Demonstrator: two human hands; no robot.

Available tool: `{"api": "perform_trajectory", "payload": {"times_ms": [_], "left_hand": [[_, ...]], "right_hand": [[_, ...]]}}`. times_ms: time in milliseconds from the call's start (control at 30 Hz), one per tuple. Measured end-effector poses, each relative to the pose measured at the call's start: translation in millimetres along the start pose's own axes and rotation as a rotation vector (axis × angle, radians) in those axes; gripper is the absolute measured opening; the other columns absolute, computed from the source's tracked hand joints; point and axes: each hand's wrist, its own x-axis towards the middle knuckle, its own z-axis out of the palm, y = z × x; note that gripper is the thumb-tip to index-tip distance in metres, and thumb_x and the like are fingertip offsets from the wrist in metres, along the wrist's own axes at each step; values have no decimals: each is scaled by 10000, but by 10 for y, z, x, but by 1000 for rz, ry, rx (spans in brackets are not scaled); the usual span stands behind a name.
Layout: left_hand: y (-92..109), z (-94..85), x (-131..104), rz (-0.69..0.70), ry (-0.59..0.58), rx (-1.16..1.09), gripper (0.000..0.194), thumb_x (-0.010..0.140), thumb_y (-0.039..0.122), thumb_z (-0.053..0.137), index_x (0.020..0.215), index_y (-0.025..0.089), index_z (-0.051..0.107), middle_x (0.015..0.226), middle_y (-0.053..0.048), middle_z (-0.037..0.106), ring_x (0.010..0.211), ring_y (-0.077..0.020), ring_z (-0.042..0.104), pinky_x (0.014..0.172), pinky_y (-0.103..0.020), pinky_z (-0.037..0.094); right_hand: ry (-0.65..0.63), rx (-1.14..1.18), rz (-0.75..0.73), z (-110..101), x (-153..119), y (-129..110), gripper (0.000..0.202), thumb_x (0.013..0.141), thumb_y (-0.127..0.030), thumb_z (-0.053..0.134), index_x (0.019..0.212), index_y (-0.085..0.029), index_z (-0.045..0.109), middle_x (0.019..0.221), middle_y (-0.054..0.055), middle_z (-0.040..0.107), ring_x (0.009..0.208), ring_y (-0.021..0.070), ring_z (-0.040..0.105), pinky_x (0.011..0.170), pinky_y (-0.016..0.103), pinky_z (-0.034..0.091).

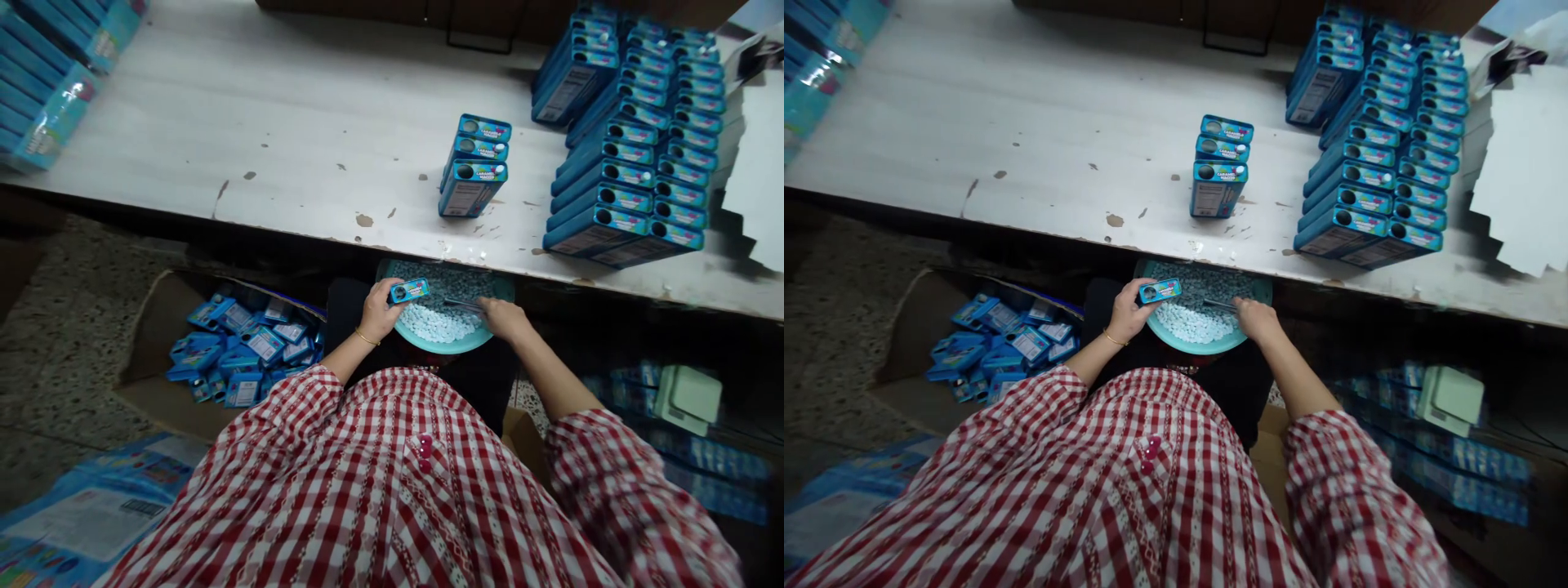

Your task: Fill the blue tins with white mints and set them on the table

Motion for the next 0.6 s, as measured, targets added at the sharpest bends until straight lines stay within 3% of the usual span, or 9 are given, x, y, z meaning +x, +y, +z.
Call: {"api": "perform_trajectory", "payload": {"times_ms": [167,300,433,600], "left_hand": [[-42,-120,-44,-49,59,-34,324,731,246,682,1035,190,585,1029,-62,651,965,-205,604,880,-339,467],[-87,-142,-52,-111,102,-56,344,707,249,706,1023,186,587,1012,-54,655,949,-195,614,867,-324,476],[-81,-165,-35,-125,136,-70,351,693,258,721,1010,184,590,987,-39,663,909,-178,623,843,-302,484],[-45,-144,11,-136,150,-50,337,690,240,717,998,185,591,970,-30,664,891,-174,624,822,-291,487]], "right_hand": [[-23,205,-7,537,498,-374,375,854,-258,489,1205,-203,609,1127,148,648,1067,261,584,899,358,420],[-34,403,-87,711,690,-572,385,845,-265,508,1207,-186,609,1113,93,664,1008,205,603,859,276,439],[-22,586,-168,653,627,-454,387,821,-261,503,1158,-115,623,982,63,685,832,168,615,759,258,471],[24,893,-352,308,241,-157,438,744,-296,543,1137,-124,630,934,50,674,760,163,592,715,287,475]]}}
